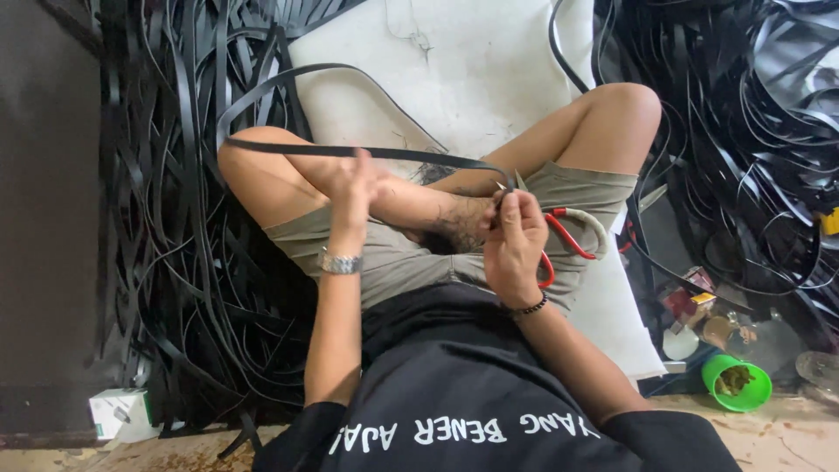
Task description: The person is sitting on the floor, picking up long black leather strips, inspecting them, and using scissors to trim the edges or ends.
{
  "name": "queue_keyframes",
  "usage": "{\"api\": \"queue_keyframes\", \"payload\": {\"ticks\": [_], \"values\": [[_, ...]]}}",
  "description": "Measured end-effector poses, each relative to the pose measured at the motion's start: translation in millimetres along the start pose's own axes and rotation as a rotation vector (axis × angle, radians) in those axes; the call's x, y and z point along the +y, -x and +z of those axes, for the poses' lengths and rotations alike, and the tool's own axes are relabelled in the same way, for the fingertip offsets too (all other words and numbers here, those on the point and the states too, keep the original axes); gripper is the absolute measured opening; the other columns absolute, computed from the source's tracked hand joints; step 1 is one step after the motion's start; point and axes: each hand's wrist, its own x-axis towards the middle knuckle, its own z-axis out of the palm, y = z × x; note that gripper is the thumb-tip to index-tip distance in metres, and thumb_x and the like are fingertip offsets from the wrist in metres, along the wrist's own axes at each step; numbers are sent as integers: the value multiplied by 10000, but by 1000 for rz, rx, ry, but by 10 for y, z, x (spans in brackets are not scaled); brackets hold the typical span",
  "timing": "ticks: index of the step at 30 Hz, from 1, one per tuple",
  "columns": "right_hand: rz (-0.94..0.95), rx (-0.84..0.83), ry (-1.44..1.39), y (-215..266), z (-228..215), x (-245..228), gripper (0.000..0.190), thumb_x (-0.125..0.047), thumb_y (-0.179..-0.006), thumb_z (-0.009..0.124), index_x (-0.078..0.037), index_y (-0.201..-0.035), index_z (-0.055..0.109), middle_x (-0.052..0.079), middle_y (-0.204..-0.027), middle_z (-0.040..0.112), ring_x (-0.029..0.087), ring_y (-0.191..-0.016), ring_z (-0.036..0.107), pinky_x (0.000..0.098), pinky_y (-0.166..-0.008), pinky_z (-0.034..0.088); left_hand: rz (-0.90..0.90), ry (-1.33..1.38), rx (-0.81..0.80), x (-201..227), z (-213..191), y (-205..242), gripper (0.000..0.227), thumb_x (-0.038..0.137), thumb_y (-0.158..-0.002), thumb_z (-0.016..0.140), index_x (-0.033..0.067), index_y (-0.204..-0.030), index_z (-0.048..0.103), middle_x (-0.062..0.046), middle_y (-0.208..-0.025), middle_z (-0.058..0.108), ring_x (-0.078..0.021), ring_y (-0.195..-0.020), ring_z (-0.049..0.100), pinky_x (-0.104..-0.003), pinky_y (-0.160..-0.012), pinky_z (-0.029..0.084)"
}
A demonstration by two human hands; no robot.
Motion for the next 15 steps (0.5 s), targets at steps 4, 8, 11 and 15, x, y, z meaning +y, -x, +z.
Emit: {"api": "queue_keyframes", "payload": {"ticks": [4,8,11,15], "values": [[-181,-48,220,48,-202,-94,187,-146,-1109,539,25,-1108,614,95,-769,587,112,-654,570,217,-573,471,-186,327,272,434,-65,-215,433,413,-1026,539,35,-1225,610,-132,-1049,714,-185,-811,737,-239,-660,606],[-247,-127,551,162,-292,-60,114,-71,-1066,598,11,-1056,676,115,-725,675,155,-621,654,270,-560,526,-2,-94,68,541,174,-282,406,368,-1007,579,70,-826,788,-75,-569,657,-128,-542,637,-243,-507,565],[-214,-177,617,163,-358,68,106,-58,-1048,616,6,-1062,699,98,-708,685,154,-617,660,294,-570,543,-93,-180,-258,474,459,38,442,443,-1005,577,126,-802,808,-77,-625,712,-164,-602,672,-284,-569,577],[-133,-281,642,154,-392,131,116,-74,-1032,641,-12,-1051,736,67,-665,680,138,-591,668,280,-559,555,-221,4,-416,139,671,457,342,432,-977,678,134,-891,820,-61,-672,736,-98,-634,681,-249,-611,622]]}}
